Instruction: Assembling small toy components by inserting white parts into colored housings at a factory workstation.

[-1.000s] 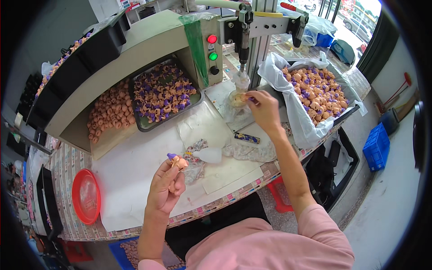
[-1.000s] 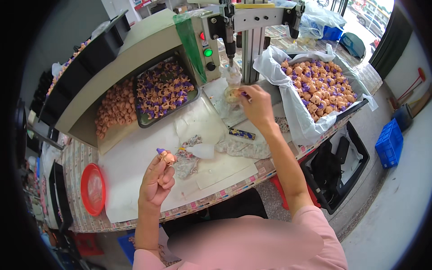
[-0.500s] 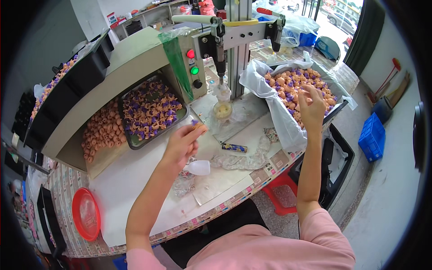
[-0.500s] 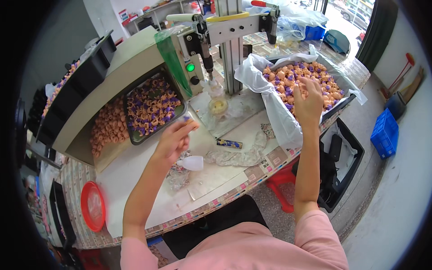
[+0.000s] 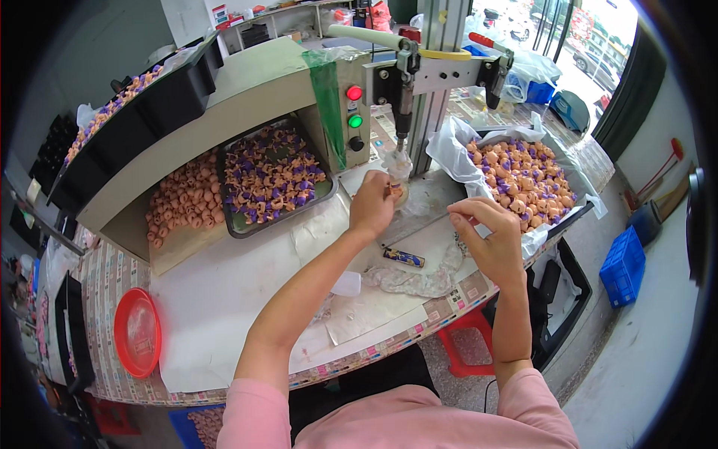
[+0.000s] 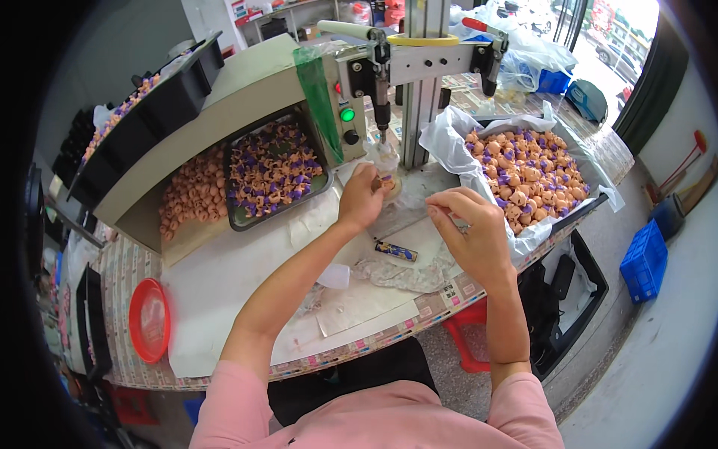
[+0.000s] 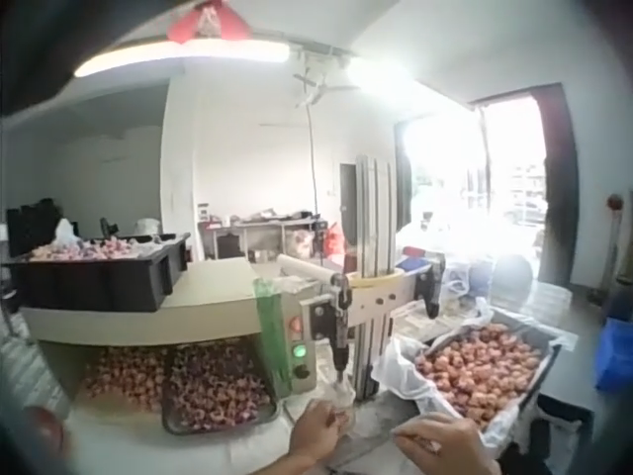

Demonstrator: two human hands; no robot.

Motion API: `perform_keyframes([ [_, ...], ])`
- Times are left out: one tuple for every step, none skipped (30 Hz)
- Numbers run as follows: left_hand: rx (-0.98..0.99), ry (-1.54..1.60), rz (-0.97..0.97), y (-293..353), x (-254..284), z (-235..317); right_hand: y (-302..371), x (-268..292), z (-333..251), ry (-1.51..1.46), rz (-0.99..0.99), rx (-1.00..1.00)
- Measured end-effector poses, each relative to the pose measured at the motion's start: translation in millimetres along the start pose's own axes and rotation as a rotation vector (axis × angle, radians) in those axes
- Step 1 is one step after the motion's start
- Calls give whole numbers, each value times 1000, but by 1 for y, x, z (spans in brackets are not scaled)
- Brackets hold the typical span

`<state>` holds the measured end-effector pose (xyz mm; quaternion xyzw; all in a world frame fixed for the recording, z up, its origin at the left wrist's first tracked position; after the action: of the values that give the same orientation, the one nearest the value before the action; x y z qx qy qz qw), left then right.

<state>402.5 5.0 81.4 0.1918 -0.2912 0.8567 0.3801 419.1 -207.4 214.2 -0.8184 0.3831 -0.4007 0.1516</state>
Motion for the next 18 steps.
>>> perform_keyframes([
  [-31,-61,-6,2,4,0,-8,-6,-6,6,7,34],
  [-20,-61,7,3,7,-5,-16,-12,-12,11,13,69],
  [-34,-53,26,4,12,-10,-26,-20,-17,7,-1,78],
  [-39,-56,52,8,22,-18,-39,-31,-27,36,59,193],
  [-37,-41,58,9,22,-18,-50,-33,-36,92,132,298],
  [-56,-34,68,9,23,-17,-62,-35,-46,140,224,374],
  [-72,-34,80,10,26,-19,-76,-40,-54,177,315,451],
  [-25,-13,56,13,35,-28,-93,-51,-60,236,439,585],
  [-19,-5,64,14,38,-32,-110,-57,-68,316,569,719],
  [-32,-5,53,14,41,-36,-129,-65,-75,308,556,684],
  [-36,-14,43,16,47,-45,-147,-77,-81,290,542,646],
  [-14,25,24,19,51,-48,-165,-82,-87,292,531,650],
  [-8,32,28,23,55,-52,-191,-88,-81,272,270,341],
  [-12,51,71,29,64,-59,-210,-98,-73,241,7,35],
  [-26,78,109,32,70,-62,-223,-98,-72,248,2,39],
  [-23,84,112,35,78,-67,-234,-99,-67,84,-56,-16],
  [-28,117,93,39,89,-71,-241,-100,-62,-83,-113,-71],
  [-35,151,74,43,100,-75,-244,-94,-58,-149,-55,-4],
])
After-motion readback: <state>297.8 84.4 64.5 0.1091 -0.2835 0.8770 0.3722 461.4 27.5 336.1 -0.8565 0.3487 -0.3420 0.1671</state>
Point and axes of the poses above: each hand's wrist, its own y-axis away from the middle knuckle, its own x-axis out of the back of the hand, z = x × y, the point moved 3 cm from there along -y, towards the middle knuckle, and after that the axes turned 3 degrees about -y, right-handed, at the moved point
